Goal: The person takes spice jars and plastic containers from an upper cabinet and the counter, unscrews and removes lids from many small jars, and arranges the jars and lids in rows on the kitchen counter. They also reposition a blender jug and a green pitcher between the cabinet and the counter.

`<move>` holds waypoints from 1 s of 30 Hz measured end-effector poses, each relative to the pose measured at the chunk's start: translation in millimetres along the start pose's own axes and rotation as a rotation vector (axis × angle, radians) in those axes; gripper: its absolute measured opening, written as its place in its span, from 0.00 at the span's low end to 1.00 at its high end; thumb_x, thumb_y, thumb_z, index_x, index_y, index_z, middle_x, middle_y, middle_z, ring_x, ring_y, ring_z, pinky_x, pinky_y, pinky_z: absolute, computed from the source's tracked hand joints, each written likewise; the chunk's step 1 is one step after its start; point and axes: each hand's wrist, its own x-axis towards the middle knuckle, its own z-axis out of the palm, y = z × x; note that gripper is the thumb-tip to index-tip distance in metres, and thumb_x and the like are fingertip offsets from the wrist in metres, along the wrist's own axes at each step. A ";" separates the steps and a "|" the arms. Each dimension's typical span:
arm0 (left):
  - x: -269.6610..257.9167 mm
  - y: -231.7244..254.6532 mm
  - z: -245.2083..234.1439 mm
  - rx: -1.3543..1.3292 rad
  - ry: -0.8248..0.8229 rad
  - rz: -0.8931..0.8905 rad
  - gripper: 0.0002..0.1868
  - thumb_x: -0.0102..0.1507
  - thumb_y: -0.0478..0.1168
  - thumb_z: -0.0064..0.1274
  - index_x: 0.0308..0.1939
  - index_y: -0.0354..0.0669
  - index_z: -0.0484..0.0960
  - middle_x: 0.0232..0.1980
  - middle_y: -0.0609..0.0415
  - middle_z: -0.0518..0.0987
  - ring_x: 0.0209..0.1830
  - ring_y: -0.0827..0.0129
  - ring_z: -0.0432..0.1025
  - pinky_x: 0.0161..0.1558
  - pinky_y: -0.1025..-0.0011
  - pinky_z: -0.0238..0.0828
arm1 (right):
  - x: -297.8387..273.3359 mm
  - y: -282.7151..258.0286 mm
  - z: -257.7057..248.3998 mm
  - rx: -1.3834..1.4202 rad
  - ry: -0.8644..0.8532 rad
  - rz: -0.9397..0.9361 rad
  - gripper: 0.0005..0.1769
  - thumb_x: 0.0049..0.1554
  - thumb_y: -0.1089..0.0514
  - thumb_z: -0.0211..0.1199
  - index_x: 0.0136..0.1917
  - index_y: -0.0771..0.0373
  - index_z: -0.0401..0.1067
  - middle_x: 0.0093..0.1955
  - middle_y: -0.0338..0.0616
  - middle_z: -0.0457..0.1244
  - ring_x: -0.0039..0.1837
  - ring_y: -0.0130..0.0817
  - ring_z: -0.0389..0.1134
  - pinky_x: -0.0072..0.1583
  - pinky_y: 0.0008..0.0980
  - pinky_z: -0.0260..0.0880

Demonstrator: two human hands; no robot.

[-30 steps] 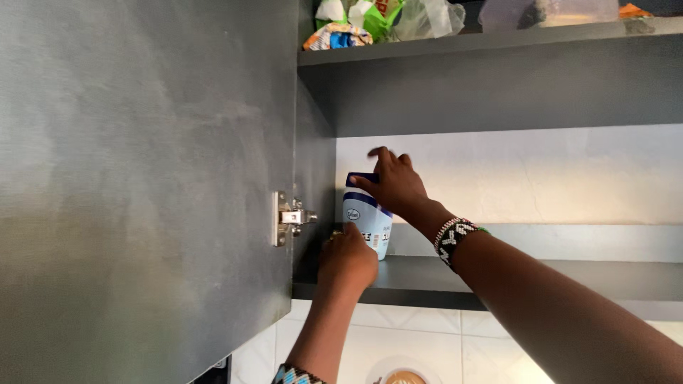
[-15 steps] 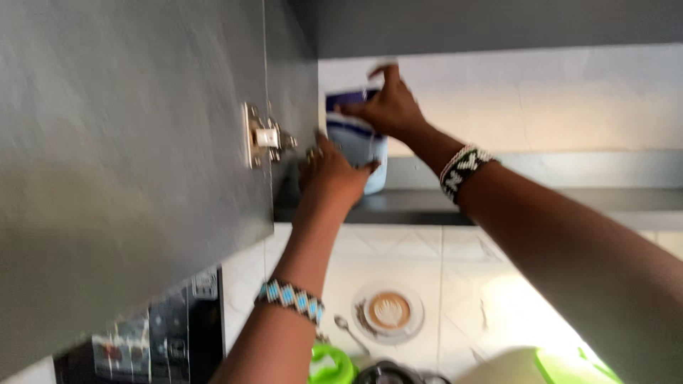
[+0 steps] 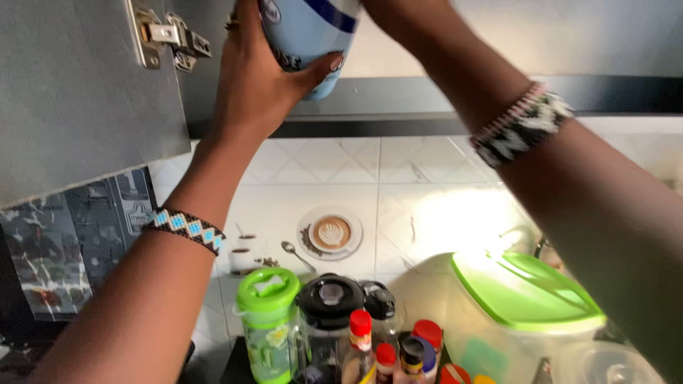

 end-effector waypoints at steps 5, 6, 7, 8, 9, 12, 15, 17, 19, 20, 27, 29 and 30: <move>-32.8 58.2 -20.4 0.006 0.081 -0.023 0.49 0.66 0.61 0.72 0.73 0.43 0.54 0.66 0.35 0.71 0.67 0.45 0.70 0.68 0.52 0.70 | -79.2 -47.8 -15.1 0.056 -0.023 0.044 0.51 0.46 0.42 0.81 0.73 0.62 0.58 0.66 0.55 0.63 0.66 0.43 0.69 0.64 0.40 0.72; -47.4 73.0 -22.2 0.040 0.091 -0.070 0.51 0.65 0.62 0.73 0.73 0.43 0.54 0.66 0.36 0.70 0.67 0.46 0.69 0.68 0.53 0.68 | -93.1 -58.1 -18.1 0.077 -0.036 0.072 0.52 0.46 0.42 0.80 0.73 0.62 0.57 0.67 0.54 0.63 0.67 0.43 0.69 0.65 0.40 0.72; -62.2 87.8 -24.9 0.014 0.098 -0.078 0.52 0.65 0.62 0.73 0.74 0.42 0.51 0.67 0.37 0.67 0.69 0.48 0.66 0.70 0.56 0.66 | -106.4 -68.7 -22.7 0.098 -0.054 0.111 0.52 0.45 0.42 0.80 0.73 0.62 0.57 0.67 0.54 0.63 0.67 0.43 0.69 0.66 0.40 0.72; -80.1 106.1 -29.3 -0.011 0.110 -0.082 0.54 0.65 0.61 0.73 0.74 0.42 0.49 0.68 0.38 0.64 0.71 0.51 0.63 0.73 0.59 0.64 | -121.9 -81.1 -28.6 0.112 -0.069 0.138 0.53 0.45 0.43 0.80 0.73 0.62 0.57 0.67 0.54 0.63 0.68 0.43 0.68 0.66 0.40 0.71; -101.6 127.4 -35.0 -0.063 0.093 -0.134 0.55 0.64 0.61 0.73 0.75 0.41 0.48 0.69 0.39 0.63 0.72 0.53 0.62 0.74 0.61 0.63 | -138.3 -92.7 -35.1 0.124 -0.084 0.170 0.53 0.45 0.43 0.80 0.74 0.63 0.57 0.68 0.53 0.63 0.68 0.42 0.68 0.67 0.40 0.71; -170.8 195.3 -51.0 -0.281 -0.007 -0.415 0.58 0.63 0.57 0.73 0.79 0.37 0.47 0.73 0.41 0.64 0.73 0.55 0.64 0.74 0.61 0.65 | -202.4 -117.8 -33.7 0.161 -0.141 0.303 0.54 0.44 0.44 0.80 0.75 0.63 0.57 0.69 0.52 0.63 0.70 0.42 0.67 0.69 0.40 0.70; -241.6 261.4 -58.3 -0.493 -0.081 -0.788 0.60 0.57 0.55 0.72 0.80 0.32 0.50 0.73 0.39 0.67 0.76 0.51 0.67 0.74 0.57 0.69 | -274.8 -127.5 -9.2 0.163 -0.219 0.475 0.55 0.43 0.45 0.80 0.75 0.63 0.57 0.70 0.51 0.63 0.72 0.41 0.66 0.71 0.41 0.69; -285.0 292.3 -61.3 -0.520 -0.151 -0.922 0.59 0.55 0.54 0.73 0.79 0.34 0.53 0.72 0.39 0.70 0.74 0.52 0.70 0.71 0.58 0.71 | -324.6 -129.7 11.5 0.123 -0.291 0.590 0.58 0.38 0.48 0.83 0.74 0.65 0.57 0.68 0.51 0.63 0.71 0.41 0.65 0.71 0.39 0.65; -325.7 316.5 -61.1 -0.557 -0.214 -1.037 0.57 0.55 0.53 0.73 0.78 0.35 0.55 0.72 0.40 0.72 0.72 0.53 0.71 0.70 0.59 0.71 | -377.1 -132.3 26.4 0.277 -0.252 0.750 0.56 0.37 0.51 0.82 0.73 0.66 0.57 0.67 0.51 0.64 0.69 0.39 0.67 0.69 0.37 0.67; -343.9 329.7 -60.4 -0.573 -0.245 -1.103 0.58 0.55 0.52 0.73 0.79 0.35 0.54 0.72 0.40 0.71 0.73 0.53 0.70 0.70 0.59 0.69 | -400.6 -130.2 30.7 0.264 -0.257 0.797 0.57 0.37 0.52 0.83 0.73 0.65 0.58 0.66 0.51 0.64 0.68 0.38 0.67 0.69 0.37 0.67; -422.8 385.2 -42.3 -0.675 -0.341 -1.295 0.58 0.50 0.44 0.74 0.77 0.35 0.55 0.71 0.38 0.71 0.73 0.51 0.67 0.70 0.58 0.65 | -509.2 -107.9 39.1 0.132 -0.233 0.992 0.56 0.34 0.55 0.84 0.72 0.66 0.60 0.65 0.51 0.65 0.67 0.38 0.68 0.67 0.36 0.67; -432.4 388.8 -37.3 -0.660 -0.312 -1.320 0.57 0.50 0.41 0.71 0.77 0.34 0.55 0.72 0.37 0.71 0.73 0.50 0.68 0.70 0.58 0.64 | -521.4 -103.1 46.2 0.145 -0.207 1.049 0.57 0.34 0.55 0.84 0.72 0.66 0.58 0.64 0.51 0.65 0.67 0.38 0.69 0.66 0.36 0.68; -435.5 388.4 -34.0 -0.654 -0.294 -1.327 0.56 0.50 0.40 0.70 0.77 0.34 0.55 0.72 0.37 0.71 0.73 0.50 0.68 0.71 0.57 0.64 | -524.1 -100.3 51.1 0.168 -0.195 1.052 0.58 0.35 0.55 0.84 0.72 0.66 0.57 0.65 0.51 0.65 0.67 0.38 0.69 0.67 0.36 0.68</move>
